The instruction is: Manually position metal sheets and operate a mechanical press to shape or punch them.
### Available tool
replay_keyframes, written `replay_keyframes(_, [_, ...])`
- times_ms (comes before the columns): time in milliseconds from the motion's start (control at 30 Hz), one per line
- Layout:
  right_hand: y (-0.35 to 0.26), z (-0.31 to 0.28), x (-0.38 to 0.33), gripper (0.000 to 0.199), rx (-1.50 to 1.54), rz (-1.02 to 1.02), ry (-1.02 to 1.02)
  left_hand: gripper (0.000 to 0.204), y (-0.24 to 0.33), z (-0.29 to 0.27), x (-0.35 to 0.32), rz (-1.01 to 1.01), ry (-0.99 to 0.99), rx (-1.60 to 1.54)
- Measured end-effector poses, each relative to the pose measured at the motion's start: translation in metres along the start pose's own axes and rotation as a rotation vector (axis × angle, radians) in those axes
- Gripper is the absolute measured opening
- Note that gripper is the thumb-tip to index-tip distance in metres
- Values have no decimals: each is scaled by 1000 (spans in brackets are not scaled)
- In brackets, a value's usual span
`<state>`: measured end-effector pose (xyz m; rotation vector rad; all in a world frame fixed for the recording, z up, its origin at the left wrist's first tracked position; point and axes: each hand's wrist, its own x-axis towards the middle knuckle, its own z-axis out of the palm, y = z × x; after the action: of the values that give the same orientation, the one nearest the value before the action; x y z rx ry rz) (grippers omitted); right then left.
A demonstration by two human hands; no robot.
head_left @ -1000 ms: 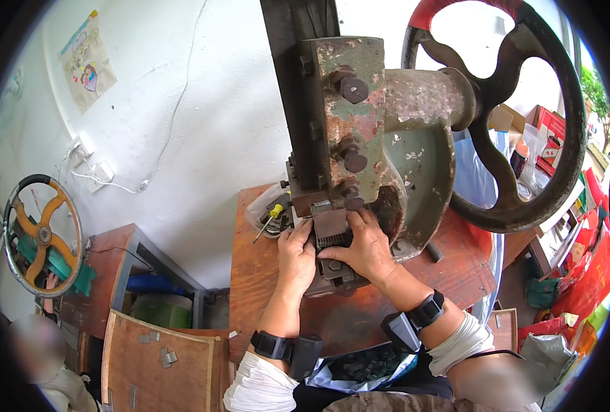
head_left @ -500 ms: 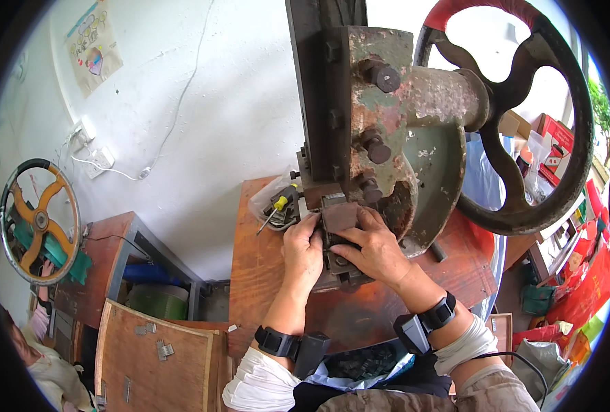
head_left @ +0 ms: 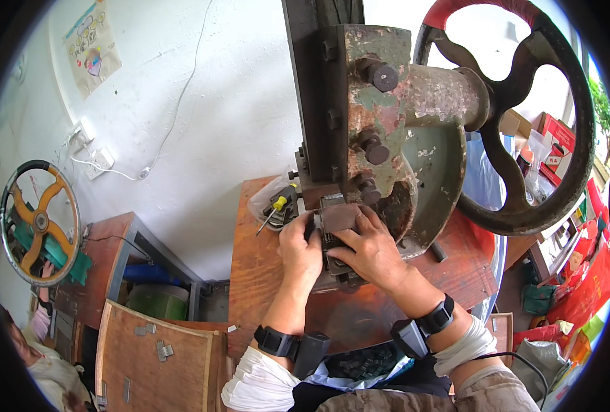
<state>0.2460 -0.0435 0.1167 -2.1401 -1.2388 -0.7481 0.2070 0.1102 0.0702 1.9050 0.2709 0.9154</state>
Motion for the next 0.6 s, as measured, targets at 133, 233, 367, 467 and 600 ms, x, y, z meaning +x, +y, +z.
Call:
replay_keyframes(133, [6,-14,-14,37,152,-67,61,30,5,-6,1,30,-208,58])
replay_keyframes(233, [6,-22,-16,36,208,-71,84,35,6,-8,-1,39,-195,193])
replay_keyframes(367, [13,-24,-14,35,254,-35,94,42,3,-6,0,-65,-152,93])
replay_keyframes(467, [14,-24,-14,34,278,-1,72,45,-11,-8,4,-70,-197,111])
replay_keyframes(600, [17,-27,-19,33,278,19,65,47,6,-9,2,40,-276,230])
